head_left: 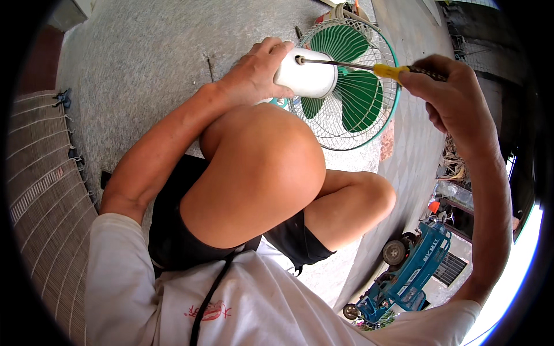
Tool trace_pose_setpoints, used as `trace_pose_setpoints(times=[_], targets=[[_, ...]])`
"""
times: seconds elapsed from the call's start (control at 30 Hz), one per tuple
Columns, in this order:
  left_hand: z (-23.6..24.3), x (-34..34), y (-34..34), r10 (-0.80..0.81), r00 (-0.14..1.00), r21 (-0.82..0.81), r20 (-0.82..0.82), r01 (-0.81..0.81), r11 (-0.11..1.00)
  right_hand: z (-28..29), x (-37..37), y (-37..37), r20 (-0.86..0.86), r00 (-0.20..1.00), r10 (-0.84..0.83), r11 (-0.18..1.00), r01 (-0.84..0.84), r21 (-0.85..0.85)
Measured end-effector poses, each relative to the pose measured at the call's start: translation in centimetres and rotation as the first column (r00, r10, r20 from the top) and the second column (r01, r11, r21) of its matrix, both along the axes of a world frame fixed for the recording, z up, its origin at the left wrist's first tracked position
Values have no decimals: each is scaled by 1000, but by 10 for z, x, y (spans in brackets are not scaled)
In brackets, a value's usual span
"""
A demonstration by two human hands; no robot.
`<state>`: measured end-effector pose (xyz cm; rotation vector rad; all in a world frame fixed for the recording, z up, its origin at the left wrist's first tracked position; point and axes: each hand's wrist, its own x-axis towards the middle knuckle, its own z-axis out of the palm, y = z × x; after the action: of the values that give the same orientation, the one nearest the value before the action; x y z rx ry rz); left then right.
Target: The person uses a screwdriver to tighten a screw on the back of a white fan housing. After securing the screw, the person wipes the fan housing and the base with a dark cloth.
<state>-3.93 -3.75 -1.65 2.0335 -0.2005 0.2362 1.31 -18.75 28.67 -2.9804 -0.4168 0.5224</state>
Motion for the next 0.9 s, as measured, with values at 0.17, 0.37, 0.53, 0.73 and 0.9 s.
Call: trace_pose_setpoints(times=[0.17, 0.37, 0.53, 0.73, 0.9], targets=[[4, 0, -1, -3, 1000, -6, -6, 3, 1000, -11, -9, -12, 339, 671, 659, 737, -666, -114], [1, -2, 0, 11, 1000, 23, 25, -11, 1000, -4, -6, -22, 234, 451, 861, 497, -843, -203], [-1, -3, 1, -7, 999, 12, 42, 7, 1000, -10, -9, -18, 276, 760, 588, 800, -596, -62], [-3, -2, 1, 2, 998, 41, 57, -4, 999, -13, -11, -7, 178, 967, 183, 978, -197, 68], [-2, 2, 1, -22, 999, 20, 42, 21, 1000, -4, 5, 2, 61, 998, -31, 991, 23, 130]])
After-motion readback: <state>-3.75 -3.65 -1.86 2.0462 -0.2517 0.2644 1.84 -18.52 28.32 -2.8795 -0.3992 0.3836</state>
